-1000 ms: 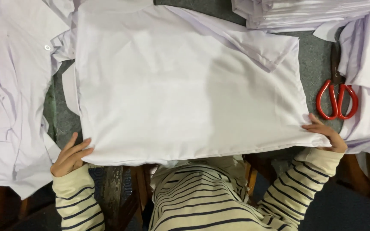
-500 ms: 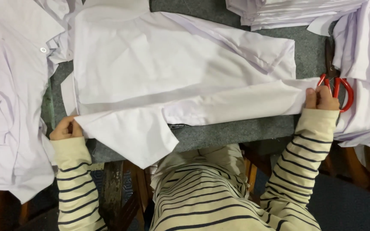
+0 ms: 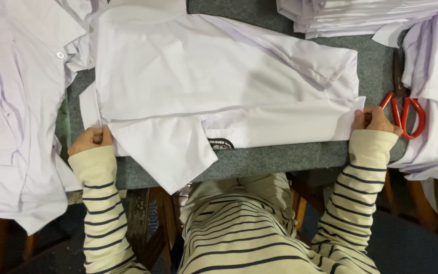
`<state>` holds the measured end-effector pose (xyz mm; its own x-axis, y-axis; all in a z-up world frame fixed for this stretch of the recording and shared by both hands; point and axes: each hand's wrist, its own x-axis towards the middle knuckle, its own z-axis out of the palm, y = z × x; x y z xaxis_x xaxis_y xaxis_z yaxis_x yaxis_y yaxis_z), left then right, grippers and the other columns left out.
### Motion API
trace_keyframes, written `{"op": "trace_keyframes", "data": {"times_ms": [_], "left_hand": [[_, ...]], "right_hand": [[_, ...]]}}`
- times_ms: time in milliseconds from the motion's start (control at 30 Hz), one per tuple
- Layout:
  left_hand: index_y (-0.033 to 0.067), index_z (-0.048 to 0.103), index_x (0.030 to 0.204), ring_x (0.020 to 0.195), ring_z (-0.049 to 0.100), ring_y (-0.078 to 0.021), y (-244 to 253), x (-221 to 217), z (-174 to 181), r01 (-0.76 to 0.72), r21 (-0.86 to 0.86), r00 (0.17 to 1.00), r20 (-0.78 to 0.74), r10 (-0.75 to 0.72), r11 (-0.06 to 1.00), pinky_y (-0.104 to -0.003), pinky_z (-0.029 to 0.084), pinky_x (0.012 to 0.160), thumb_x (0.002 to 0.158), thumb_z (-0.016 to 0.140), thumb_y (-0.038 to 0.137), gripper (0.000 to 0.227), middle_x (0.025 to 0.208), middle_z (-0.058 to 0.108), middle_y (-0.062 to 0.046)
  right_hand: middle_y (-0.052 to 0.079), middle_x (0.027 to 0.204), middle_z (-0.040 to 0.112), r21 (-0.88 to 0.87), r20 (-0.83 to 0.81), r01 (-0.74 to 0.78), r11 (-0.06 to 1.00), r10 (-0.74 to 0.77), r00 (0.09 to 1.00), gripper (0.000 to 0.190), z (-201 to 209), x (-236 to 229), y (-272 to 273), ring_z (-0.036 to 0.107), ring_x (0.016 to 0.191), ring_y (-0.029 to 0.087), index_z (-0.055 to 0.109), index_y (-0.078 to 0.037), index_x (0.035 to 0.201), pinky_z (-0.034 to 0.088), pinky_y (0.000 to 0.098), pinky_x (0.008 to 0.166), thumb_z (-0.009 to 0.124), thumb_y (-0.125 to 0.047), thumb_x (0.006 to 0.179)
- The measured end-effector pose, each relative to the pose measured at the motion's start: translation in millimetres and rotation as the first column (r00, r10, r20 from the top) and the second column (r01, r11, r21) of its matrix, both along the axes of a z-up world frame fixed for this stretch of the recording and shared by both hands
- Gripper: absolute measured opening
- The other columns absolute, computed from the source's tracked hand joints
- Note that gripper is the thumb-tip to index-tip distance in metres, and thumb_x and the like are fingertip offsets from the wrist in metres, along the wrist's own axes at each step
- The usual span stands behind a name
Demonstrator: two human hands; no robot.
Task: A worker buttons a white school uniform shirt and then folds it into a precise rectangular shape on a factory work table.
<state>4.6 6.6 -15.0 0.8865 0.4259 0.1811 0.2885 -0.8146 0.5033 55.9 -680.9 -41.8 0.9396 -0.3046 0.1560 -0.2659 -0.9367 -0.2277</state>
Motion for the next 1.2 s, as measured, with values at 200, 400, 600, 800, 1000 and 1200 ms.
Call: {"op": "trace_keyframes", "data": {"times_ms": [200, 400, 600, 800, 1000, 1200], "left_hand": [[0.0111, 0.068, 0.085, 0.068, 0.06, -0.0213, -20.6, -8.3, 30.9, 0.078, 0.272, 0.997, 0.002, -0.082, 0.959, -0.04, 0.048, 0.066, 0.103, 0.076, 0.016, 0.021, 0.081, 0.065, -0.003], [0.0051, 0.063, 0.127, 0.104, 0.068, -0.0383, -131.7, -10.6, 72.3, 0.184, 0.311, 0.92, 0.28, -0.275, 0.932, -0.046, 0.054, 0.083, 0.102, 0.058, 0.004, 0.025, 0.117, 0.06, -0.014], [0.0144, 0.064, 0.135, 0.134, 0.056, -0.028, -232.3, 11.0, 6.9, 0.617, 0.413, 0.652, 0.208, -0.729, 0.67, -0.042, 0.044, 0.099, 0.103, 0.059, 0.026, 0.035, 0.145, 0.06, -0.009], [0.0235, 0.038, 0.16, 0.155, 0.026, -0.0246, -225.1, 11.3, -10.8, 0.663, 0.389, 0.709, -0.054, -0.703, 0.64, -0.045, 0.029, 0.106, 0.104, 0.046, 0.04, 0.059, 0.169, 0.031, -0.001], [0.0256, 0.034, 0.162, 0.156, 0.022, -0.0229, -222.2, 11.2, -14.0, 0.693, 0.321, 0.702, -0.099, -0.705, 0.645, -0.046, 0.024, 0.108, 0.105, 0.041, 0.042, 0.06, 0.172, 0.026, 0.001], [0.0251, 0.037, 0.16, 0.156, 0.022, -0.0219, -218.0, 13.0, -19.0, 0.684, 0.313, 0.705, -0.054, -0.707, 0.659, -0.046, 0.022, 0.108, 0.104, 0.04, 0.043, 0.059, 0.171, 0.027, 0.001]], "right_hand": [[0.001, 0.102, 0.066, -0.033, 0.017, 0.08, 0.996, -0.079, 0.997, 0.018, 24.3, -1.8, 30.0, 0.063, 0.089, 0.024, 0.063, -0.015, 0.113, 0.026, 0.0465, 0.091, 0.072, -0.02, 0.098], [0.022, 0.124, 0.061, 0.109, 0.492, -0.476, 0.873, 0.369, 0.789, 0.034, 78.2, -19.9, 179.6, 0.061, 0.12, 0.045, 0.059, 0.004, 0.13, 0.046, 0.0503, 0.105, 0.072, 0.005, 0.098], [0.012, 0.147, 0.058, -0.043, 0.231, -0.768, 0.64, 0.754, 0.615, 0.052, 41.7, -25.6, 255.0, 0.055, 0.137, 0.034, 0.056, -0.01, 0.146, 0.048, 0.0575, 0.103, 0.054, -0.04, 0.104], [0.008, 0.16, 0.046, -0.173, 0.047, -0.693, 0.7, 0.708, 0.704, 0.069, 44.9, -22.8, 217.9, 0.043, 0.147, 0.027, 0.041, -0.017, 0.16, 0.037, 0.0572, 0.111, 0.027, -0.058, 0.105], [0.01, 0.172, 0.023, -0.064, -0.234, -0.369, 0.927, 0.346, 0.909, 0.074, 48.4, -8.3, 113.4, 0.024, 0.154, 0.035, 0.022, -0.017, 0.167, 0.02, 0.0724, 0.116, 0.039, -0.052, 0.104], [0.008, 0.174, 0.008, 0.025, -0.287, -0.229, 0.973, 0.227, 0.931, 0.077, 36.1, -2.6, 84.2, 0.008, 0.159, 0.027, 0.013, -0.013, 0.167, 0.002, 0.069, 0.121, 0.025, -0.06, 0.107]]}}
